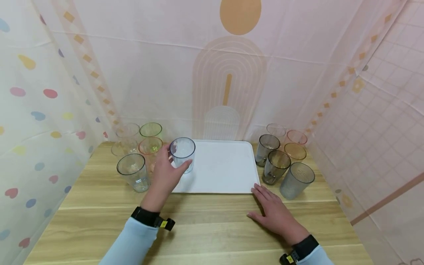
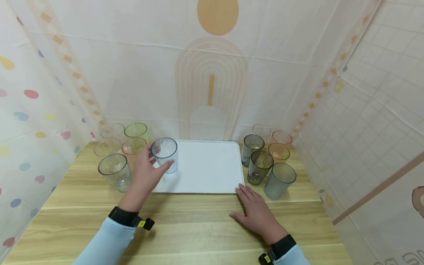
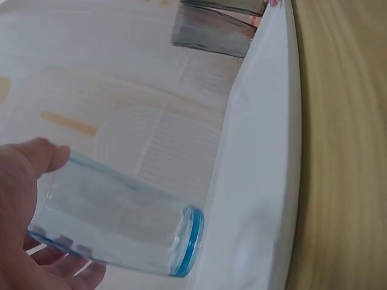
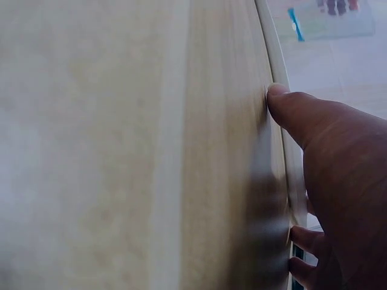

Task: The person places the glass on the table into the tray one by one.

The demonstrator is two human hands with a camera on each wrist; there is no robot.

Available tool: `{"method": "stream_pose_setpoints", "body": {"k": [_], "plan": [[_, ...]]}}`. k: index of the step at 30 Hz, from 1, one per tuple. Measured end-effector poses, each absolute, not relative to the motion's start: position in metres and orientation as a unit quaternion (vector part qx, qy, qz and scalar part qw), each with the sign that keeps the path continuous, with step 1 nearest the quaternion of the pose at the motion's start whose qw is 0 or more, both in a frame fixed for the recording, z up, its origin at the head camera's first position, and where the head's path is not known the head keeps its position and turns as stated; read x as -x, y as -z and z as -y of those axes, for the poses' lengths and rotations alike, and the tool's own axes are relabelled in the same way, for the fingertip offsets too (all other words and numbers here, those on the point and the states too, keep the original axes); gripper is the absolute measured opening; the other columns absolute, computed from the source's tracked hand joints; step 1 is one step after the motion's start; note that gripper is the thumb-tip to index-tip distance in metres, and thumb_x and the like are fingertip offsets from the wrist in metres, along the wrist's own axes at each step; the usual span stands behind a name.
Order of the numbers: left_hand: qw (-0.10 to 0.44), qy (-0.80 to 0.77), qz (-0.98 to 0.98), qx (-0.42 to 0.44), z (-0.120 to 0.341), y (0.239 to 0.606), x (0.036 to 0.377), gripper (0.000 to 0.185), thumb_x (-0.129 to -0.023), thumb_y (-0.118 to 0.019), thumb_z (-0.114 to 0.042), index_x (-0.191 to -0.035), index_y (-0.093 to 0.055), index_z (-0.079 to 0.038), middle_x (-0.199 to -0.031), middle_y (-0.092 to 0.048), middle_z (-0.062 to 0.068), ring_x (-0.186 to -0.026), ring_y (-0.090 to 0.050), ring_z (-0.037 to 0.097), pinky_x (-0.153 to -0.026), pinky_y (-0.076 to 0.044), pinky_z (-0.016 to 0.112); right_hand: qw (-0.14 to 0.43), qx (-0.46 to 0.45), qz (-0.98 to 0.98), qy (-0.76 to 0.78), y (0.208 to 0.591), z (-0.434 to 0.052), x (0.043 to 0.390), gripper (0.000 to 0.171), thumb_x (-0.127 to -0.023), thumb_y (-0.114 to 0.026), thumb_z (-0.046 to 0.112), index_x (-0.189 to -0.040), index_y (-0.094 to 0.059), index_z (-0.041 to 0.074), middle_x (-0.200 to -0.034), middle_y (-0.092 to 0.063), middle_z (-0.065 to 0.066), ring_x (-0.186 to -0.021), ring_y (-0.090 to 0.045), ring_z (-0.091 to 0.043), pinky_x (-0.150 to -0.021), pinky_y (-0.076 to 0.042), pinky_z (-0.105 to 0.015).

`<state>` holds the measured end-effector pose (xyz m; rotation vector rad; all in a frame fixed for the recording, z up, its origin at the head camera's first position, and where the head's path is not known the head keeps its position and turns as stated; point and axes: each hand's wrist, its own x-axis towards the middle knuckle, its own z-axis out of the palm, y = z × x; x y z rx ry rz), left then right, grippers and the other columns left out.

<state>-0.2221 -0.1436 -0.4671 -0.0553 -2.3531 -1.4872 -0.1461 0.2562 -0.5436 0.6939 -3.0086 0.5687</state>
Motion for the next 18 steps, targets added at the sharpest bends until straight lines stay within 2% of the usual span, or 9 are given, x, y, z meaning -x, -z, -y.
{"method": "stream_pose_setpoints", "body": {"k": [6,13,18], "plan": [[0.188,0.523,0.831,-0.011,0.137,0.470,0.254,0.093,-0.096,-0.089,-0.022,-0.167,-0.033,0.001,-0.163,-0.042,0.027,-0.154,-0.045,0.044,-0.121,-0.046,0.059,0.000,-0.223,0.957,-0.185,0.542,-0.254,0.146,0.087,-0.102,-0.076,0.058,-0.167,-0.048,0.006,-0.176,-0.039,-0.014,-0.162,-0.036,-0.041,-0.122,-0.039,-0.069],[0.196,0.511,0.837,-0.029,0.136,0.470,0.289,0.094,-0.102,-0.082,-0.024,-0.170,-0.023,0.001,-0.168,-0.031,0.028,-0.160,-0.034,0.041,-0.131,-0.031,0.055,-0.003,-0.223,0.957,-0.186,0.541,-0.255,0.146,0.087,-0.102,-0.077,0.056,-0.167,-0.048,0.006,-0.176,-0.038,-0.014,-0.162,-0.035,-0.041,-0.122,-0.039,-0.069],[0.185,0.526,0.829,-0.030,0.131,0.469,0.311,0.093,-0.106,-0.077,-0.023,-0.171,-0.016,0.001,-0.170,-0.025,0.029,-0.160,-0.031,0.041,-0.132,-0.029,0.054,0.002,-0.222,0.957,-0.185,0.542,-0.256,0.145,0.087,-0.101,-0.078,0.056,-0.166,-0.049,0.006,-0.176,-0.040,-0.014,-0.161,-0.037,-0.041,-0.121,-0.040,-0.069]]}}
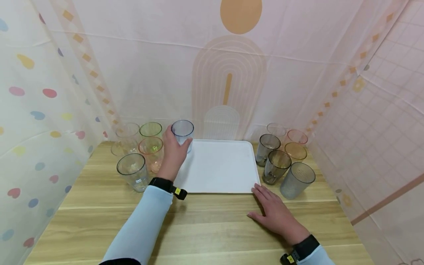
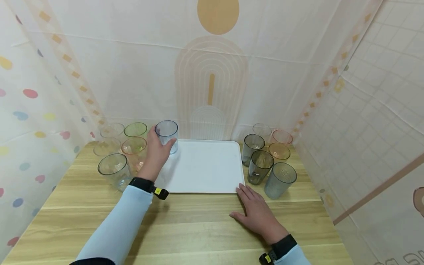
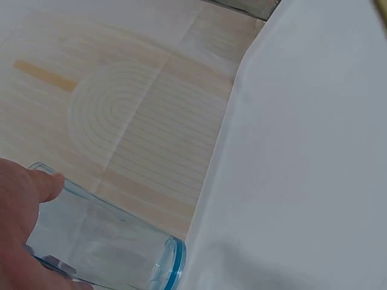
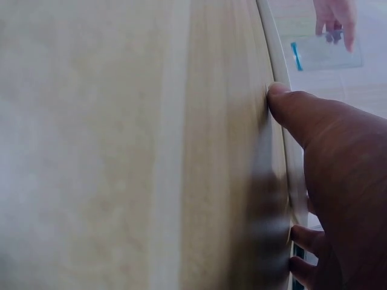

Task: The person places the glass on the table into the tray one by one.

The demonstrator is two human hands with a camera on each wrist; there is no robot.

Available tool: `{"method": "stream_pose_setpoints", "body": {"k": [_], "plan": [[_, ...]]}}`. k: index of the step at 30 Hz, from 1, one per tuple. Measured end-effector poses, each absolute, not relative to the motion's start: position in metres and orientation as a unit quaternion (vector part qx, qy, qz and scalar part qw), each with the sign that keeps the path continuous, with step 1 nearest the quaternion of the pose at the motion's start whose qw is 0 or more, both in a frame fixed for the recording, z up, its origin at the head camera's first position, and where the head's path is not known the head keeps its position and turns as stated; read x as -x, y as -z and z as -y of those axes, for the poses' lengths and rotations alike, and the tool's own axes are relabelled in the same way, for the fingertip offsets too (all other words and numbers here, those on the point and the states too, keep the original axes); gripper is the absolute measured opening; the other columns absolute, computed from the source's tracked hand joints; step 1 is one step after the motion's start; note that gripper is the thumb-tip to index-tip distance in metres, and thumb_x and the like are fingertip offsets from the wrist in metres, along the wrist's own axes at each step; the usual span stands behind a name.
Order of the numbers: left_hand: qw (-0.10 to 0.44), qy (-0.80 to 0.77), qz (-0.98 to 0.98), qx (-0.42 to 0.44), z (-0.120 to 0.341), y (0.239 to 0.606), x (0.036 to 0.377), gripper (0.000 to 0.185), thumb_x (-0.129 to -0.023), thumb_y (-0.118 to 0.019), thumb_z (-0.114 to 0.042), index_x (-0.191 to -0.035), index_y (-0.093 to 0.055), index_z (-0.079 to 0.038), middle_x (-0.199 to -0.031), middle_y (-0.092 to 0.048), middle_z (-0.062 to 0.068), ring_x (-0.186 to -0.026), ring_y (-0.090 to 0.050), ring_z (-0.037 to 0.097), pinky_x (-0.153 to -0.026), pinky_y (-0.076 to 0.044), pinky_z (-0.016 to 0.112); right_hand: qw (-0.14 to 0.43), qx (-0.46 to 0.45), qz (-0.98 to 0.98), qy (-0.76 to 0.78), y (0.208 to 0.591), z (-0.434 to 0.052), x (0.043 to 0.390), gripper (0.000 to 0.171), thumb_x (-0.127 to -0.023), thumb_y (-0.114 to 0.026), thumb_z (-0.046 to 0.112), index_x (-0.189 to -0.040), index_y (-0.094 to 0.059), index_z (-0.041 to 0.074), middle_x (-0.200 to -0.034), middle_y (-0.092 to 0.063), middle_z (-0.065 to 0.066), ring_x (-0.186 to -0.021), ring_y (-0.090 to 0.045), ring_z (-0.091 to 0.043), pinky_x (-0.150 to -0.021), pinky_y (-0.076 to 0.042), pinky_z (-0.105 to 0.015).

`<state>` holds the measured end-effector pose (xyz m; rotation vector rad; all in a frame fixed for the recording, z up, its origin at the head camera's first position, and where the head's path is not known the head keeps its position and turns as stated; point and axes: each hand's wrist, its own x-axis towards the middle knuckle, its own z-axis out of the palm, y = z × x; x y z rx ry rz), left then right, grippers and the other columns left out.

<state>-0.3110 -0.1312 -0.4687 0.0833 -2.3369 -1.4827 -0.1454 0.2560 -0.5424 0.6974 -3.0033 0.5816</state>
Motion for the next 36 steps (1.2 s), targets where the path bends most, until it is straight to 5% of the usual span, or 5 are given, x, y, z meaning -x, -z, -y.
{"method": "stream_pose_setpoints", "body": {"k": [18,36], "plan": [[0.147,0.548,0.820,-0.071,0.139,0.475,0.347,0.094,-0.112,-0.068,-0.030,-0.173,-0.001,-0.004,-0.174,-0.010,0.027,-0.160,-0.030,0.047,-0.130,-0.032,0.056,0.011,-0.229,0.955,-0.188,0.547,-0.256,0.146,0.088,-0.100,-0.078,0.058,-0.165,-0.050,0.006,-0.175,-0.041,-0.014,-0.161,-0.037,-0.041,-0.123,-0.040,-0.067],[0.150,0.553,0.816,-0.082,0.144,0.486,0.352,0.101,-0.109,-0.073,-0.028,-0.175,0.002,-0.009,-0.177,-0.011,0.025,-0.164,-0.025,0.042,-0.133,-0.028,0.054,-0.005,-0.226,0.955,-0.189,0.545,-0.255,0.147,0.088,-0.100,-0.078,0.057,-0.167,-0.048,0.007,-0.177,-0.038,-0.013,-0.162,-0.035,-0.040,-0.125,-0.037,-0.066]]}}
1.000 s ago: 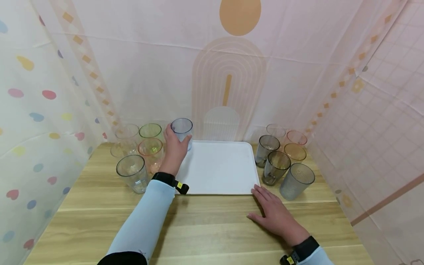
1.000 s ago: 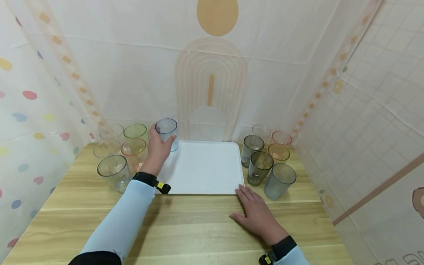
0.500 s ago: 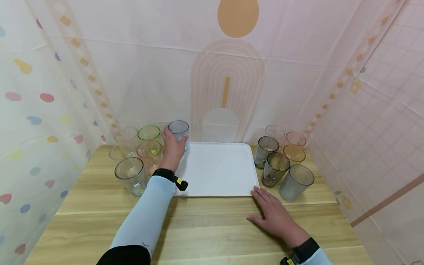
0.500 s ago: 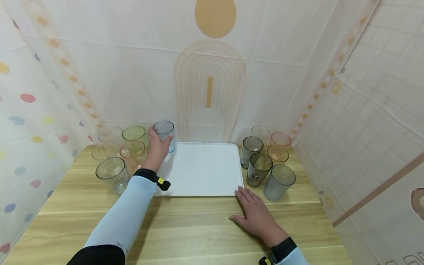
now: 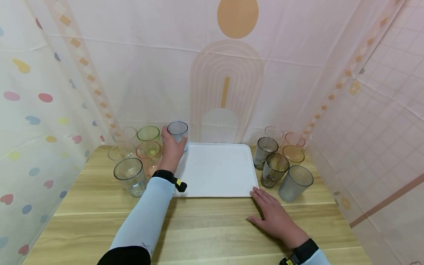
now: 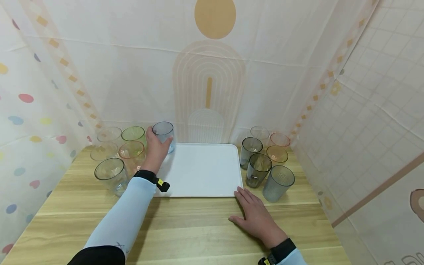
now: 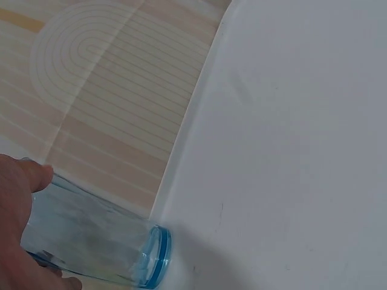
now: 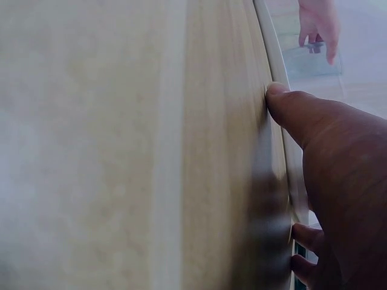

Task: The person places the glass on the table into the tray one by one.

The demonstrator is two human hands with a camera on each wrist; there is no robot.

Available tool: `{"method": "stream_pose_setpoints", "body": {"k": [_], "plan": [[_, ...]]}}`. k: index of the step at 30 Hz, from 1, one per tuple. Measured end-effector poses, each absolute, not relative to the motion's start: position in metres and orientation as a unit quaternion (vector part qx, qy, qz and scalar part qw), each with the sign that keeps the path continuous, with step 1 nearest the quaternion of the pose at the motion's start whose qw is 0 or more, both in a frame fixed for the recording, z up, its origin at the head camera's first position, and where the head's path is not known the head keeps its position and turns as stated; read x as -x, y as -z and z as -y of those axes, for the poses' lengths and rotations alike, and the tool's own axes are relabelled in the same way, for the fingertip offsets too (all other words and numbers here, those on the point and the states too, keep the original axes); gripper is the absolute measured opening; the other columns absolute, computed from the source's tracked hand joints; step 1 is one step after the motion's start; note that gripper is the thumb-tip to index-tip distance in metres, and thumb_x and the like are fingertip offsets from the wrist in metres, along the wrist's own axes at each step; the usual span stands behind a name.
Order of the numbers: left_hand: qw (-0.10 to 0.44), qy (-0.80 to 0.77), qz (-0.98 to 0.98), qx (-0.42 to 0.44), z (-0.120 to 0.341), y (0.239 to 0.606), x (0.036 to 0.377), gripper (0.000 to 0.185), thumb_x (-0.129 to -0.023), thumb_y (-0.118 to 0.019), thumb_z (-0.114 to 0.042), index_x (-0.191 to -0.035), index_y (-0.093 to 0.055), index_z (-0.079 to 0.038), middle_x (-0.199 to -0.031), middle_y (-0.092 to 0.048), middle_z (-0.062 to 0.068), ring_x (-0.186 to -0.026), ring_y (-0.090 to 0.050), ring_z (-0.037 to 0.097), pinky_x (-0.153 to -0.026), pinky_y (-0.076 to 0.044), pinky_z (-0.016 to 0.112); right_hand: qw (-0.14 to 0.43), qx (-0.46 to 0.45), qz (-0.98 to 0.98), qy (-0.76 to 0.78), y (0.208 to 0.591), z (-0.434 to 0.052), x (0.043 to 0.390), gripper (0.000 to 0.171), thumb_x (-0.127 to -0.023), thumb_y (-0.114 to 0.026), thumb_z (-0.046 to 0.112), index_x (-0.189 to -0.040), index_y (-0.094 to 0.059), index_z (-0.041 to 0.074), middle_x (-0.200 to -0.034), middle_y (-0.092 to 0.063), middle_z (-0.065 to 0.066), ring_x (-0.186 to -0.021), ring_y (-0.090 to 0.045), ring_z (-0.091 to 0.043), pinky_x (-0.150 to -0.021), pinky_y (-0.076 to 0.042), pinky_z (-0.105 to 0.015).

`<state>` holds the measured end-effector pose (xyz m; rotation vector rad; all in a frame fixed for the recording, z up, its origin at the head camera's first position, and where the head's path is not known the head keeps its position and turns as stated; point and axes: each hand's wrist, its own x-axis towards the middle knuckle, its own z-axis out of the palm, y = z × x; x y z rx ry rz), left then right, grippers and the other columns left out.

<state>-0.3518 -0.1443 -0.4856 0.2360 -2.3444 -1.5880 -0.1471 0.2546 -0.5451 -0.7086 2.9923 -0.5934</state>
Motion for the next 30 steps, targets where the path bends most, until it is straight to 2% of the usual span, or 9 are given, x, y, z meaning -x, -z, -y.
{"method": "stream_pose_setpoints", "body": {"k": [7,13,16,21,23,26,28,30], "plan": [[0.169,0.526,0.830,-0.071,0.142,0.485,0.337,0.107,-0.107,-0.074,-0.028,-0.176,0.007,-0.011,-0.179,-0.008,0.025,-0.165,-0.023,0.043,-0.133,-0.028,0.056,-0.015,0.230,-0.954,0.194,0.546,-0.253,0.147,0.087,-0.100,-0.079,0.057,-0.165,-0.051,0.007,-0.175,-0.041,-0.013,-0.160,-0.039,-0.041,-0.123,-0.040,-0.067],[0.210,0.485,0.849,-0.025,0.133,0.477,0.292,0.106,-0.105,-0.075,-0.028,-0.177,0.001,-0.010,-0.182,-0.003,0.022,-0.167,-0.015,0.040,-0.133,-0.024,0.058,-0.014,0.231,-0.954,0.192,0.549,-0.254,0.145,0.087,-0.099,-0.080,0.057,-0.165,-0.051,0.007,-0.175,-0.041,-0.013,-0.160,-0.039,-0.041,-0.122,-0.040,-0.068],[0.239,0.467,0.851,0.029,0.131,0.469,0.259,0.096,-0.103,-0.077,-0.024,-0.175,-0.016,-0.006,-0.180,-0.014,0.023,-0.165,-0.021,0.039,-0.132,-0.026,0.060,-0.002,0.227,-0.955,0.189,0.551,-0.254,0.145,0.089,-0.099,-0.078,0.059,-0.167,-0.049,0.009,-0.177,-0.038,-0.011,-0.162,-0.036,-0.040,-0.124,-0.039,-0.067],[0.286,0.458,0.834,0.117,0.138,0.464,0.201,0.072,-0.096,-0.081,-0.009,-0.158,-0.045,0.002,-0.167,-0.039,0.022,-0.156,-0.037,0.037,-0.126,-0.035,0.059,0.008,0.223,-0.957,0.185,0.553,-0.255,0.142,0.090,-0.100,-0.076,0.061,-0.168,-0.047,0.009,-0.178,-0.036,-0.011,-0.162,-0.035,-0.040,-0.125,-0.037,-0.066],[0.289,0.462,0.828,0.132,0.145,0.464,0.181,0.067,-0.095,-0.081,-0.004,-0.154,-0.048,0.002,-0.165,-0.042,0.019,-0.154,-0.040,0.034,-0.124,-0.039,0.052,0.009,0.222,-0.958,0.183,0.553,-0.255,0.141,0.091,-0.101,-0.075,0.062,-0.168,-0.046,0.009,-0.178,-0.036,-0.011,-0.162,-0.035,-0.040,-0.125,-0.037,-0.066],[0.313,0.460,0.818,0.148,0.163,0.464,0.155,0.057,-0.093,-0.079,0.002,-0.145,-0.056,0.005,-0.158,-0.050,0.019,-0.147,-0.046,0.031,-0.117,-0.043,0.035,0.009,0.224,-0.958,0.179,0.552,-0.256,0.142,0.092,-0.101,-0.074,0.063,-0.169,-0.046,0.009,-0.179,-0.035,-0.011,-0.162,-0.035,-0.040,-0.125,-0.037,-0.066],[0.351,0.447,0.809,0.152,0.179,0.464,0.142,0.048,-0.091,-0.078,0.004,-0.136,-0.061,0.007,-0.149,-0.058,0.020,-0.140,-0.051,0.027,-0.109,-0.044,0.026,0.006,0.227,-0.958,0.176,0.552,-0.255,0.144,0.092,-0.101,-0.073,0.064,-0.169,-0.045,0.010,-0.179,-0.034,-0.011,-0.162,-0.035,-0.040,-0.125,-0.038,-0.066],[0.398,0.436,0.793,0.146,0.196,0.464,0.133,0.040,-0.088,-0.077,0.005,-0.126,-0.066,0.010,-0.136,-0.064,0.023,-0.130,-0.056,0.023,-0.101,-0.044,0.023,0.005,0.229,-0.957,0.176,0.551,-0.255,0.145,0.092,-0.101,-0.074,0.064,-0.169,-0.045,0.010,-0.179,-0.034,-0.010,-0.163,-0.035,-0.040,-0.125,-0.038,-0.066]]}}
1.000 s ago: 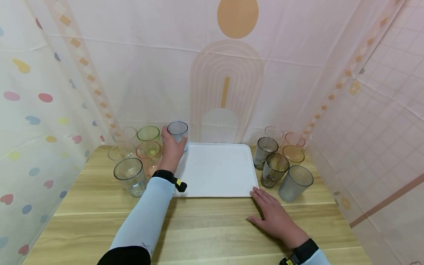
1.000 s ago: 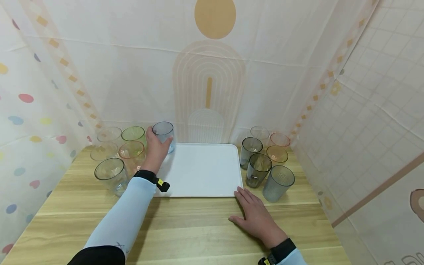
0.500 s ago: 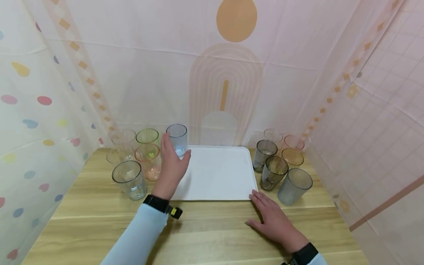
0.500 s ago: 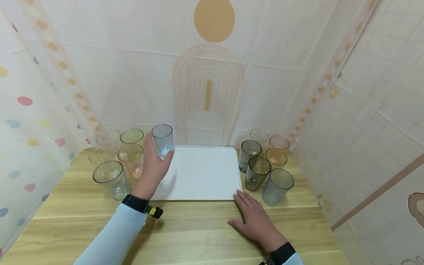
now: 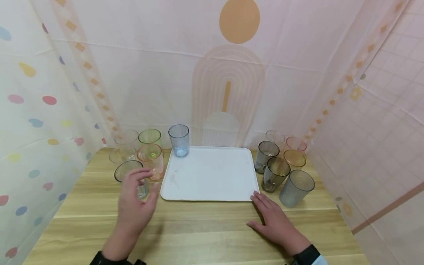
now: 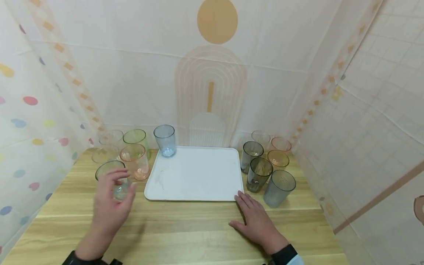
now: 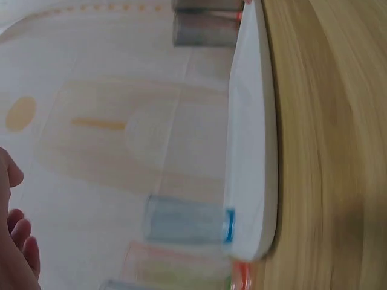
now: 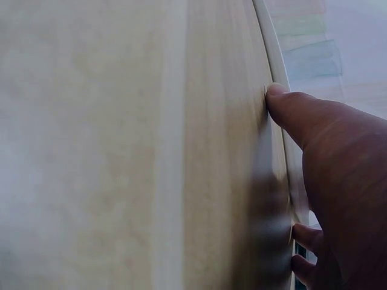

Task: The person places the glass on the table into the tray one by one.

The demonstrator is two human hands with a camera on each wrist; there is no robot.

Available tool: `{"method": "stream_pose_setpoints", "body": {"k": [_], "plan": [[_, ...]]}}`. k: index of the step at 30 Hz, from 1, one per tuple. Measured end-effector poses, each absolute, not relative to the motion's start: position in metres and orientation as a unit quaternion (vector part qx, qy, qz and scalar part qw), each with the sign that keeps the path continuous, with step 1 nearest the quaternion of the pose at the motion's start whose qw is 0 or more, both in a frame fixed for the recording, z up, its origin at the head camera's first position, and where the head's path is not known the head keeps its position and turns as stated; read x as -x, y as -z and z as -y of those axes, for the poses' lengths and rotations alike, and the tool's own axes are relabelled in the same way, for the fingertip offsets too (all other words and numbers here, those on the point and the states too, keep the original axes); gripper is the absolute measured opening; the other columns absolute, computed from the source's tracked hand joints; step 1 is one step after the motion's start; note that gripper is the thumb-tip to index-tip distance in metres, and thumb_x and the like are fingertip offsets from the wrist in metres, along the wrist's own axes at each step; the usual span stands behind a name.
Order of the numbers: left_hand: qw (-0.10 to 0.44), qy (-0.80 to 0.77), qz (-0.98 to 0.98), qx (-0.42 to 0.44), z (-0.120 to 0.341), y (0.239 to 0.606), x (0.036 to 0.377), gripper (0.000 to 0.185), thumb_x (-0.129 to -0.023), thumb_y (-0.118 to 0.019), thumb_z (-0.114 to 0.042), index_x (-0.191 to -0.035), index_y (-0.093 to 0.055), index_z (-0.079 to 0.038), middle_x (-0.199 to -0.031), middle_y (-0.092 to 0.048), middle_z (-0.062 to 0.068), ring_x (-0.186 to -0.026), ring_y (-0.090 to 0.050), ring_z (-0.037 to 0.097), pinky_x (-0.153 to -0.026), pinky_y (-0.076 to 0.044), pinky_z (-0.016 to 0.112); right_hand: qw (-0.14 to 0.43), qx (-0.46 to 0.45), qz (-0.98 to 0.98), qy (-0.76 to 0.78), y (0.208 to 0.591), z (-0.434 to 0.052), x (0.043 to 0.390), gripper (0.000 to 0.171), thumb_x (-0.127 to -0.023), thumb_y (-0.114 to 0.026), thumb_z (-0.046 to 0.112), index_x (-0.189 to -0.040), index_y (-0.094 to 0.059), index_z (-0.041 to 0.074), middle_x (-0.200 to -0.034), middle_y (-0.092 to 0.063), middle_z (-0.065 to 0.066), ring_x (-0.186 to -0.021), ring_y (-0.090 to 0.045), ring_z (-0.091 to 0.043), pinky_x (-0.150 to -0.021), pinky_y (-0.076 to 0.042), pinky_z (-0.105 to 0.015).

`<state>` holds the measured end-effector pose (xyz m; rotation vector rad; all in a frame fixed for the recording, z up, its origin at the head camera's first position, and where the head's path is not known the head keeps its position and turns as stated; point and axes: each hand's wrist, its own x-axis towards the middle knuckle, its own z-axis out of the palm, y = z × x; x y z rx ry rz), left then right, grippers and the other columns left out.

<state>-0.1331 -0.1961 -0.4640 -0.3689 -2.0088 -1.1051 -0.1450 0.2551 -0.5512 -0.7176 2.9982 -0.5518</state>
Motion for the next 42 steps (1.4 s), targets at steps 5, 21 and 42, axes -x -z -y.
{"method": "stream_pose_setpoints", "body": {"k": [5,21,42], "plan": [[0.450,0.429,0.781,0.062,0.232,0.466,0.121,0.039,-0.086,-0.079,0.007,-0.122,-0.066,0.013,-0.129,-0.066,0.024,-0.126,-0.053,0.006,-0.097,-0.039,0.023,0.006,0.226,-0.957,0.184,0.549,-0.255,0.145,0.091,-0.100,-0.076,0.061,-0.168,-0.046,0.009,-0.179,-0.035,-0.010,-0.163,-0.035,-0.039,-0.125,-0.038,-0.066],[0.224,0.522,0.810,-0.146,0.264,0.495,0.132,0.110,-0.094,-0.092,-0.027,-0.171,-0.017,-0.008,-0.170,-0.027,0.019,-0.157,-0.029,0.036,-0.131,-0.026,0.049,0.020,0.223,-0.957,0.186,0.546,-0.251,0.144,0.090,-0.101,-0.076,0.059,-0.169,-0.046,0.009,-0.179,-0.034,-0.011,-0.164,-0.033,-0.039,-0.125,-0.037,-0.067],[0.191,0.512,0.825,-0.147,0.271,0.513,0.154,0.096,-0.098,-0.088,-0.027,-0.166,-0.024,-0.002,-0.163,-0.041,0.026,-0.156,-0.041,0.046,-0.120,-0.044,0.067,0.018,0.223,-0.958,0.179,0.552,-0.254,0.145,0.092,-0.101,-0.072,0.065,-0.170,-0.044,0.010,-0.180,-0.033,-0.009,-0.164,-0.032,-0.037,-0.125,-0.037,-0.066]]}}
